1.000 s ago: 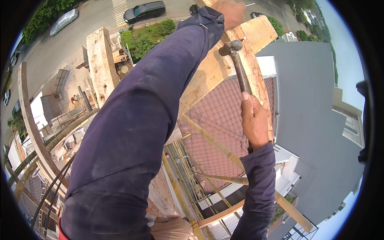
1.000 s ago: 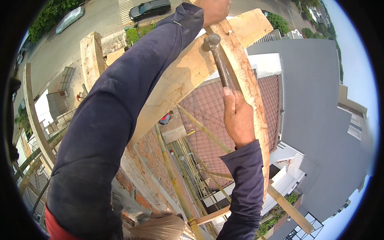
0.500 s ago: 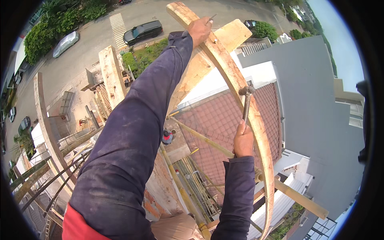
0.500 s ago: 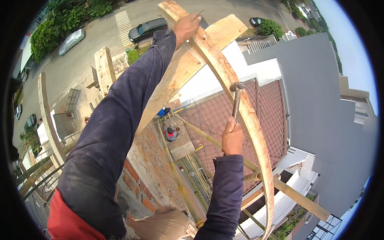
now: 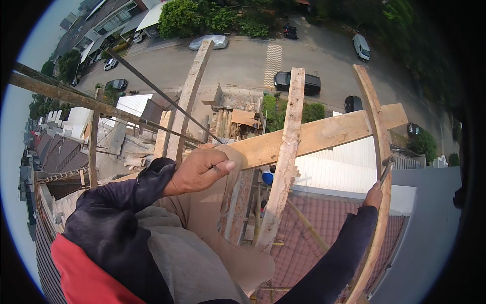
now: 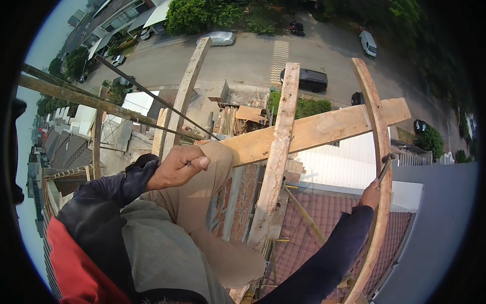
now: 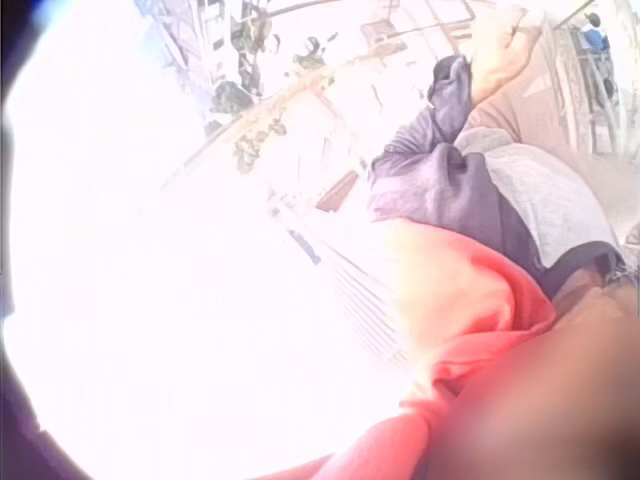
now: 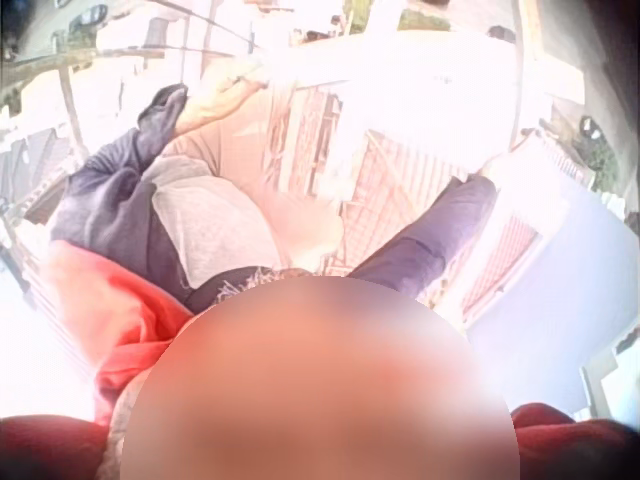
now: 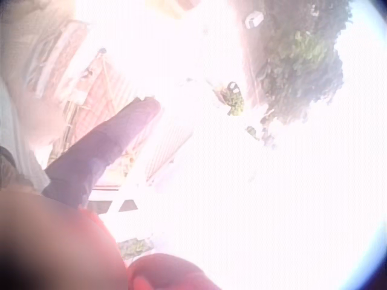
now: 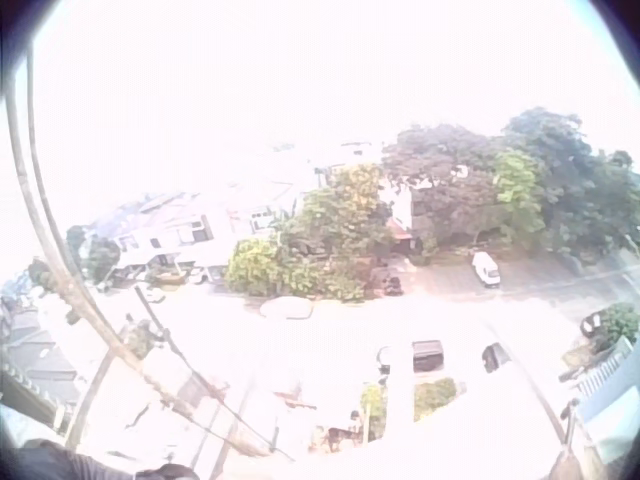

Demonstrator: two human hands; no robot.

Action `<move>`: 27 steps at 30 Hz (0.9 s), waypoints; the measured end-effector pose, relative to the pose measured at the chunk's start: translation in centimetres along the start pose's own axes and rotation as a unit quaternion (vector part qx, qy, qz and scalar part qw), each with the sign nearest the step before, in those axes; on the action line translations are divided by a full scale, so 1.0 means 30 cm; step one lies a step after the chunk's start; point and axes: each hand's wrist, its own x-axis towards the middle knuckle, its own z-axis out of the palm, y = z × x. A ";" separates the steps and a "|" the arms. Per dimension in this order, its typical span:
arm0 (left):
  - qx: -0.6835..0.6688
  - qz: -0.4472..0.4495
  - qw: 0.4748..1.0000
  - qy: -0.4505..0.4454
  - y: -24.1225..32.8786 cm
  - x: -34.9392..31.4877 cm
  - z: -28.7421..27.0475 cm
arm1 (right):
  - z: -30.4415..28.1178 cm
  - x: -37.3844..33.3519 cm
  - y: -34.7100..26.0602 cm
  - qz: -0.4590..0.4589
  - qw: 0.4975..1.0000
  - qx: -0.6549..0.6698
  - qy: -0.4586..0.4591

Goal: The person secures bamboo poles to a wooden frame using wire and pliers, then hammers nails into the frame. The person moves along the scaffolding and walks onto the roof, carrying tools.

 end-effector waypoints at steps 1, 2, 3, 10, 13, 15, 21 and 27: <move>-0.012 -0.076 0.993 0.088 -0.018 -0.063 -0.099 | 0.008 0.012 0.007 -0.006 1.000 -0.021 -0.005; -0.018 -0.100 0.976 0.195 -0.046 -0.104 -0.190 | 0.017 0.019 0.015 0.000 0.999 -0.039 0.008; -0.078 -0.141 0.938 0.306 -0.082 -0.133 -0.283 | 0.023 0.026 0.019 0.015 1.000 -0.015 0.002; -0.406 -0.200 0.817 0.358 -0.414 -0.093 -0.488 | 0.052 0.030 0.030 0.017 0.999 0.030 0.010; -0.502 -0.115 0.839 0.177 -0.481 -0.018 -0.463 | 0.041 -0.001 -0.002 0.027 1.000 0.006 0.015; -0.519 -0.108 0.843 0.090 -0.482 0.012 -0.461 | 0.026 -0.034 -0.039 0.039 0.999 0.008 0.015; -0.484 -0.076 0.862 0.127 -0.455 0.085 -0.423 | -0.015 -0.110 -0.174 0.165 0.972 0.152 -0.070; -0.480 -0.062 0.852 0.197 -0.452 0.109 -0.388 | -0.048 -0.177 -0.301 0.184 0.842 0.502 -0.062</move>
